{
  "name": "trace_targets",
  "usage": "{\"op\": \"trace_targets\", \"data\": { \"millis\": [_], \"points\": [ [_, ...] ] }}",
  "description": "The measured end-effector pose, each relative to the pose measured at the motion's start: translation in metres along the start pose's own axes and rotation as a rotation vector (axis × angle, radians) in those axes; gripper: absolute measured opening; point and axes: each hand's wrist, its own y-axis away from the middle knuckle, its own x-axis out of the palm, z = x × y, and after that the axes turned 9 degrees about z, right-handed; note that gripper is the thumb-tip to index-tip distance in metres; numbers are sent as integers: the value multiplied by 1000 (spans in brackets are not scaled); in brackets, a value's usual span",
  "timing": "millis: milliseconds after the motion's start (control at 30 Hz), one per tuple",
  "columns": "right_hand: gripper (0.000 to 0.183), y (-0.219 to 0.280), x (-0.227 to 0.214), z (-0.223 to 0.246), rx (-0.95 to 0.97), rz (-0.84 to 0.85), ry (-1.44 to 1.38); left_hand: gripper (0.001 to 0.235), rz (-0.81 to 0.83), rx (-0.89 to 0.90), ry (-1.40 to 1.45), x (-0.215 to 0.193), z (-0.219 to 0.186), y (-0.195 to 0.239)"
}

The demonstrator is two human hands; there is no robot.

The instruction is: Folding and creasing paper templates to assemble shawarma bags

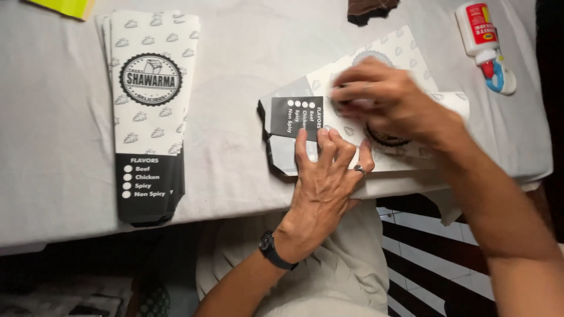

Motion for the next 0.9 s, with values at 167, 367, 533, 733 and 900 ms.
{"op": "trace_targets", "data": {
  "millis": [167, 367, 533, 733, 900],
  "points": [
    [32, 116, -20, -37, 290, -53, 193, 120, -68, -11, -22, 11, -2, -2],
    [30, 103, -18, -25, 381, -158, 31, 108, -109, 1, -11, 12, 0, -2],
    [25, -24, 13, -8, -112, -30, -61, 93, -36, 3, 10, 12, -2, -2],
    [23, -82, 23, 27, -199, -23, -190, 87, -5, 18, 56, 10, 0, 0],
    [26, 50, 6, -14, 105, -160, -171, 114, -51, 10, -42, 13, -1, -1]
  ]
}}
